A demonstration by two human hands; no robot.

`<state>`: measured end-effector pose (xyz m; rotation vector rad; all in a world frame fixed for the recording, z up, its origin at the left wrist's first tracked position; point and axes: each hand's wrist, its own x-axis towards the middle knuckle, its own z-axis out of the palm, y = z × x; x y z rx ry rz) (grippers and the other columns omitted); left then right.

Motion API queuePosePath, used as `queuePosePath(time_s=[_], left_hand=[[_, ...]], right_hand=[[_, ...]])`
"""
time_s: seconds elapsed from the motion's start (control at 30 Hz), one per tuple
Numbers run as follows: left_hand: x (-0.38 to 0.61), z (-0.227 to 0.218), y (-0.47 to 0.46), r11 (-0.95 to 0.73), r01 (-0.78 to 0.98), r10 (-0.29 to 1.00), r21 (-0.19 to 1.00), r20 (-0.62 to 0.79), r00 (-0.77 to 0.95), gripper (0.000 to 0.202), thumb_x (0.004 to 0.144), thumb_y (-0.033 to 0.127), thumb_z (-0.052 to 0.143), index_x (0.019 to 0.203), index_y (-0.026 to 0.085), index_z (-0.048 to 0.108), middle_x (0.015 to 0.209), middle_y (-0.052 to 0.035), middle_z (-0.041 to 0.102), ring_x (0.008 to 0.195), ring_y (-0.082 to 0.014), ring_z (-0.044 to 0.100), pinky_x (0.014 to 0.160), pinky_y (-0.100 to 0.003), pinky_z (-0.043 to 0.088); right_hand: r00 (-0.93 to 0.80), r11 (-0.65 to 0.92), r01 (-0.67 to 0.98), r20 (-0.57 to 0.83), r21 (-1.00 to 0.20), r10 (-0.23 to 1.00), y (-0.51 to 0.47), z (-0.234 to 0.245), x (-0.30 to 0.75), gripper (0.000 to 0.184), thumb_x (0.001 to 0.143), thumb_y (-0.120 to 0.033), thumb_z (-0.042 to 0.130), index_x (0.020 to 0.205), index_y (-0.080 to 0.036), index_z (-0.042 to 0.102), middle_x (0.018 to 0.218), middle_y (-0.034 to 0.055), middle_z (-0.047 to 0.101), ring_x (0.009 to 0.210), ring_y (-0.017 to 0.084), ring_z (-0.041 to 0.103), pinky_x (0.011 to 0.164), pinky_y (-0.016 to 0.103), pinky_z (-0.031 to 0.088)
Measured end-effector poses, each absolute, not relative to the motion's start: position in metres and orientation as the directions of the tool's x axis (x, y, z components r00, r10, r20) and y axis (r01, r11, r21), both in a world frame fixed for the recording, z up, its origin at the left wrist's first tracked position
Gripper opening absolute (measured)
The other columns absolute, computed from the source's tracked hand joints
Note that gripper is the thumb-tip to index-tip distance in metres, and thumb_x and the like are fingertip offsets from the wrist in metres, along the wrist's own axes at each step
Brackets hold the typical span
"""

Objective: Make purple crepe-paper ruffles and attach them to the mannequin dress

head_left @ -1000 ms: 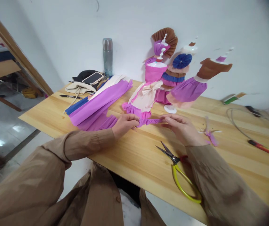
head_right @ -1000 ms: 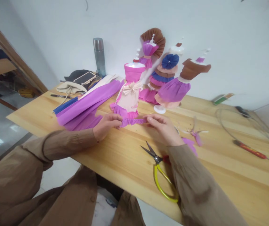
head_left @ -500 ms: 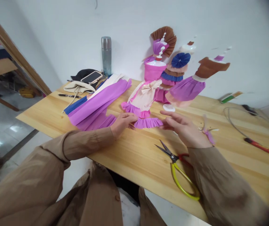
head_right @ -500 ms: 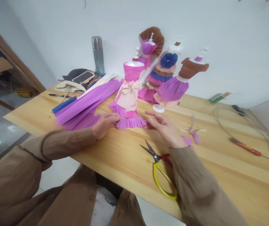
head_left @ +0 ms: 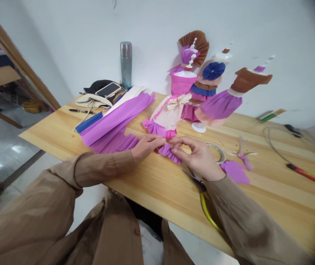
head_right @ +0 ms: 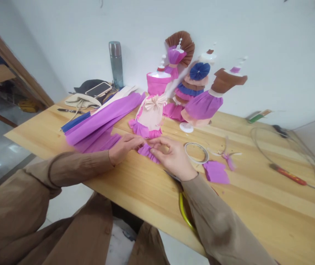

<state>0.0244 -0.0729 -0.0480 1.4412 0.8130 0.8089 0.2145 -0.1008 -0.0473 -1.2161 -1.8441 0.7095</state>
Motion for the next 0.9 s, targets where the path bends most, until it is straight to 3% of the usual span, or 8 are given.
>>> queuePosePath(time_s=[0.1, 0.23, 0.37, 0.43, 0.5, 0.7, 0.8, 0.9], left_hand=[[0.025, -0.050, -0.073, -0.049, 0.089, 0.868, 0.995, -0.002, 0.496, 0.033, 0.085, 0.032, 0.048, 0.057, 0.014, 0.053, 0.058, 0.0009, 0.049, 0.059, -0.0098, 0.045, 0.061, -0.023, 0.037], [0.027, -0.056, -0.070, -0.048, 0.212, 0.897, 0.976, -0.051, 0.438, 0.037, 0.089, 0.028, 0.050, 0.054, 0.014, 0.055, 0.053, 0.0001, 0.054, 0.058, -0.0110, 0.054, 0.059, -0.022, 0.041], [0.025, -0.060, -0.066, 0.307, 0.088, 0.891, 0.948, -0.318, 0.324, 0.021, 0.087, 0.018, 0.059, 0.068, 0.012, 0.062, 0.060, -0.0034, 0.064, 0.057, -0.0135, 0.064, 0.059, -0.024, 0.048], [0.023, -0.061, -0.065, 0.533, -0.100, 0.815, 0.840, -0.478, 0.328, 0.017, 0.088, 0.012, 0.059, 0.072, 0.011, 0.062, 0.064, -0.0062, 0.068, 0.058, -0.0137, 0.066, 0.061, -0.025, 0.051], [0.023, -0.062, -0.062, 0.637, -0.209, 0.756, 0.742, -0.548, 0.358, 0.021, 0.092, 0.009, 0.053, 0.072, 0.010, 0.061, 0.066, -0.0078, 0.069, 0.060, -0.0121, 0.066, 0.065, -0.024, 0.053], [0.035, -0.065, -0.051, 0.664, -0.315, 0.737, 0.678, -0.523, 0.428, 0.028, 0.093, 0.006, 0.052, 0.067, 0.011, 0.061, 0.056, -0.0009, 0.060, 0.053, -0.0054, 0.054, 0.057, -0.017, 0.043], [0.042, -0.065, -0.047, 0.627, -0.366, 0.776, 0.688, -0.509, 0.372, 0.030, 0.088, 0.001, 0.057, 0.060, 0.014, 0.054, 0.047, 0.0042, 0.049, 0.045, -0.0040, 0.044, 0.048, -0.017, 0.034], [0.044, -0.063, -0.048, 0.598, -0.410, 0.802, 0.689, -0.506, 0.318, 0.026, 0.086, 0.003, 0.062, 0.063, 0.014, 0.054, 0.051, 0.0048, 0.051, 0.044, -0.0026, 0.040, 0.043, -0.017, 0.026]], right_hand=[[-0.237, 0.367, 0.533, 0.282, -0.762, 0.930, -0.103, -0.047, 0.212, 0.014, 0.081, -0.031, 0.063, 0.071, -0.023, 0.065, 0.070, 0.0017, 0.070, 0.068, 0.018, 0.064, 0.069, 0.032, 0.051], [-0.249, 0.322, 0.594, 0.213, -0.737, 0.945, -0.107, -0.046, 0.210, 0.019, 0.081, -0.030, 0.059, 0.063, -0.023, 0.058, 0.060, 0.0004, 0.064, 0.056, 0.015, 0.057, 0.057, 0.028, 0.046], [-0.268, 0.218, 0.569, 0.072, -0.793, 0.961, -0.111, -0.044, 0.212, 0.018, 0.080, -0.032, 0.059, 0.065, -0.022, 0.059, 0.060, 0.0008, 0.065, 0.052, 0.013, 0.056, 0.051, 0.025, 0.043], [-0.275, 0.173, 0.546, 0.020, -0.819, 0.961, -0.112, -0.042, 0.215, 0.020, 0.079, -0.036, 0.060, 0.066, -0.022, 0.061, 0.061, 0.0010, 0.065, 0.052, 0.013, 0.056, 0.050, 0.024, 0.044], [-0.267, 0.149, 0.537, 0.000, -0.830, 0.964, -0.112, -0.040, 0.218, 0.021, 0.078, -0.038, 0.060, 0.065, -0.021, 0.062, 0.061, 0.0013, 0.065, 0.052, 0.013, 0.055, 0.049, 0.024, 0.044], [-0.223, 0.112, 0.544, -0.014, -0.832, 0.975, -0.108, -0.044, 0.224, 0.021, 0.075, -0.039, 0.064, 0.065, -0.020, 0.063, 0.061, 0.0019, 0.066, 0.051, 0.012, 0.053, 0.047, 0.024, 0.043], [-0.214, 0.079, 0.508, -0.037, -0.858, 0.976, -0.107, -0.047, 0.225, 0.023, 0.073, -0.040, 0.068, 0.065, -0.019, 0.064, 0.061, 0.0024, 0.066, 0.052, 0.012, 0.053, 0.048, 0.024, 0.042], [-0.191, 0.033, 0.423, -0.054, -0.906, 0.980, -0.103, -0.048, 0.228, 0.028, 0.071, -0.044, 0.072, 0.067, -0.018, 0.064, 0.062, 0.0027, 0.066, 0.051, 0.011, 0.051, 0.049, 0.024, 0.042]])
